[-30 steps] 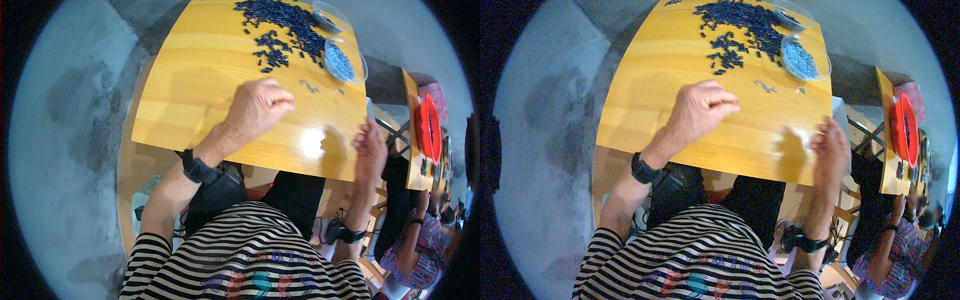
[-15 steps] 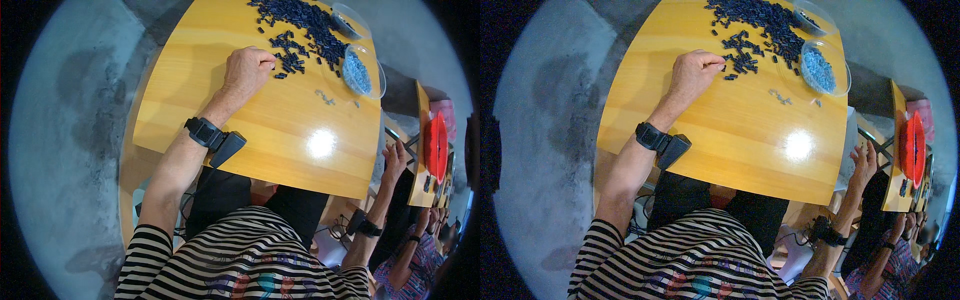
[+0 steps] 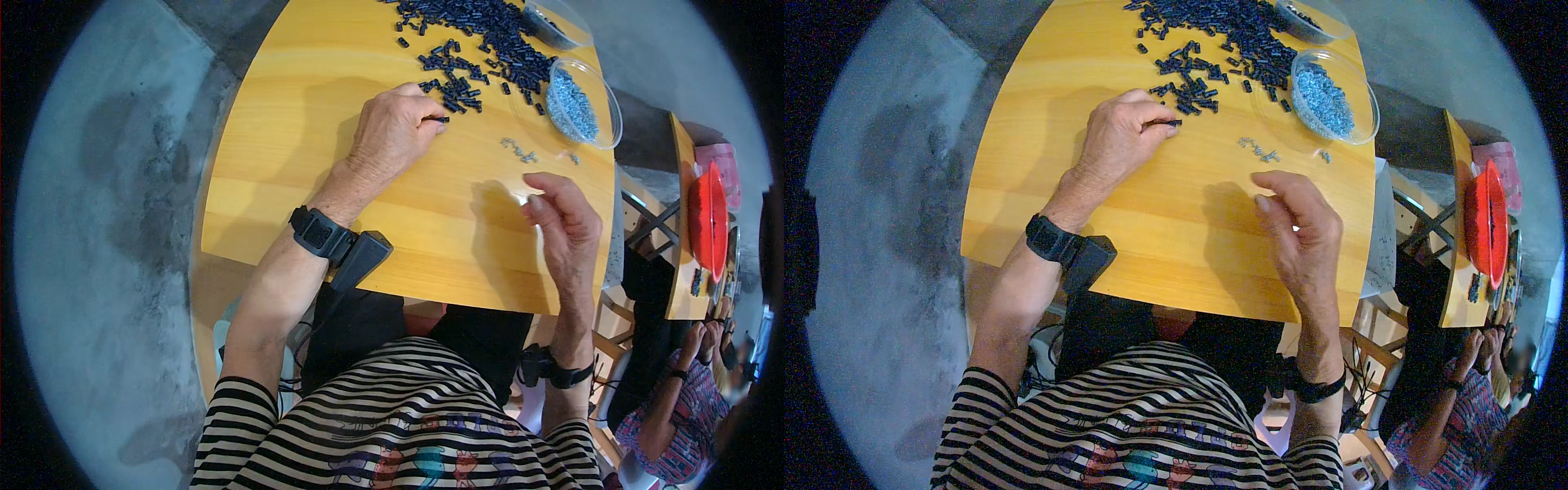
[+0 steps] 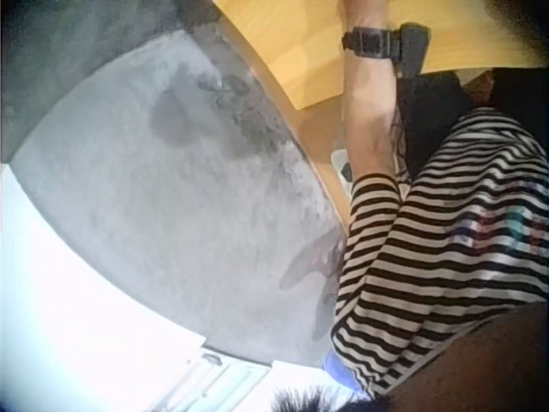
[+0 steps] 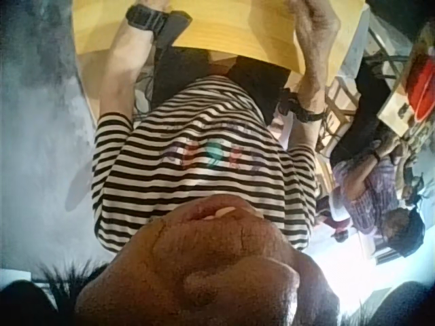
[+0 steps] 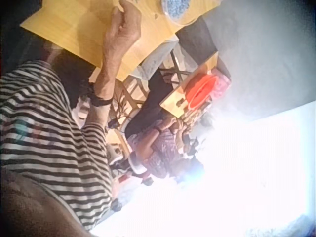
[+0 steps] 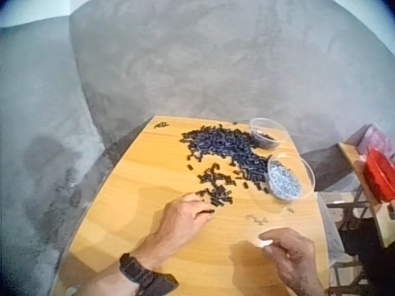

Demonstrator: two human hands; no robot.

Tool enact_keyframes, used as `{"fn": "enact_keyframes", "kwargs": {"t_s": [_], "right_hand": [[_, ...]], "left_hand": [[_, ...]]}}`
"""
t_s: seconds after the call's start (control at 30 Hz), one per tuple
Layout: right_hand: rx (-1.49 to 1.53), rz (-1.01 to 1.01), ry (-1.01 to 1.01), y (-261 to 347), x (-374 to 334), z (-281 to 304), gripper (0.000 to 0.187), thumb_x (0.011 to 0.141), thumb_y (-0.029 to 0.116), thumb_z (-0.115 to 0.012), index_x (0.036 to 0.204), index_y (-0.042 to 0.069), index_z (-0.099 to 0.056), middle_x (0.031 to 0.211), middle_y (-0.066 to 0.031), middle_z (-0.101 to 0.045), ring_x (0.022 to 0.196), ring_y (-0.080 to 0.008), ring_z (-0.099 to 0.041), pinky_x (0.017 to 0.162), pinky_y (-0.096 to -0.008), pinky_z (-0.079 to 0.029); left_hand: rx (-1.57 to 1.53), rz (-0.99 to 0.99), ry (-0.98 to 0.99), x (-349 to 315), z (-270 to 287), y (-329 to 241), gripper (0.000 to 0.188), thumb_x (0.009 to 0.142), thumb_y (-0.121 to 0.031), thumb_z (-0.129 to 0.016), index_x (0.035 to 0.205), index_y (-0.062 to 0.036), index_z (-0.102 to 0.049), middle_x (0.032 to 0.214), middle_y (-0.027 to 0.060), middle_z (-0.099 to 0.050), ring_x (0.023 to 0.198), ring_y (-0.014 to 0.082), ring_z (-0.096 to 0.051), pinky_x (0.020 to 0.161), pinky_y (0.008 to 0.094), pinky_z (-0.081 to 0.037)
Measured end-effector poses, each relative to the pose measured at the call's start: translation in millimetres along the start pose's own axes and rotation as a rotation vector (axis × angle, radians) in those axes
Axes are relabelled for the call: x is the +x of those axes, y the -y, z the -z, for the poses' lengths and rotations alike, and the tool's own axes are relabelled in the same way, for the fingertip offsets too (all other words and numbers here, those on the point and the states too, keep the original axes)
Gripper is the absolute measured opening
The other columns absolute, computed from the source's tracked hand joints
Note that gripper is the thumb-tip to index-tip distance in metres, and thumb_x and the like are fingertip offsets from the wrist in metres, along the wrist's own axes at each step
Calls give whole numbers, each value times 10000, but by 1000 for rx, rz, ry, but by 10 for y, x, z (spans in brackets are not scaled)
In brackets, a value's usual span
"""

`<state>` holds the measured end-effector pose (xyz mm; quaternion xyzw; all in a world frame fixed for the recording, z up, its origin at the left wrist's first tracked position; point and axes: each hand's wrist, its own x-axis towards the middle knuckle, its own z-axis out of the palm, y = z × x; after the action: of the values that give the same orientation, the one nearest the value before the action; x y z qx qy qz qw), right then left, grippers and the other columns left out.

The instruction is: Manually assembling small black plastic components at a workshop table.

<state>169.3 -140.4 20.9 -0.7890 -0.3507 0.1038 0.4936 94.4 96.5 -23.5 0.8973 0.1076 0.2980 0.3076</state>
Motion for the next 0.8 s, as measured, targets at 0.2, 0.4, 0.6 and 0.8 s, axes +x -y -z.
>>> {"fn": "enact_keyframes", "kwargs": {"t_s": [0.2, 0.4, 0.6, 0.8], "right_hand": [[-161, 186, 87, 156, -21, -247, 145, 764, -32, -624, 902, 10, -630, 873, -138, -635, 784, -246, -628, 693, -296, -492], [-185, 145, -31, -22, 18, -127, 96, 761, 0, -645, 856, 10, -648, 789, -110, -636, 706, -206, -618, 634, -281, -484], [-258, 62, -116, -117, 358, -96, 87, 745, 39, -674, 824, 17, -647, 737, -91, -614, 641, -182, -590, 608, -284, -469], [-434, 194, -81, -186, 552, -243, 64, 738, 70, -677, 782, 42, -639, 725, -98, -595, 644, -248, -588, 602, -341, -466]], "left_hand": [[51, -33, -31, -60, 23, -41, 144, 703, -95, -691, 837, -44, -686, 744, 116, -614, 676, 262, -614, 604, 333, -483], [-130, 78, 10, -203, 81, -98, 131, 759, -87, -672, 876, -27, -680, 761, 95, -620, 677, 191, -601, 613, 271, -469], [-331, 128, 105, -310, 33, -215, 105, 779, -78, -670, 867, -22, -681, 765, 58, -624, 701, 135, -587, 626, 242, -458], [-415, 205, 117, -304, 30, -186, 104, 788, -79, -675, 873, -20, -681, 757, 42, -627, 690, 97, -576, 616, 223, -459]]}}
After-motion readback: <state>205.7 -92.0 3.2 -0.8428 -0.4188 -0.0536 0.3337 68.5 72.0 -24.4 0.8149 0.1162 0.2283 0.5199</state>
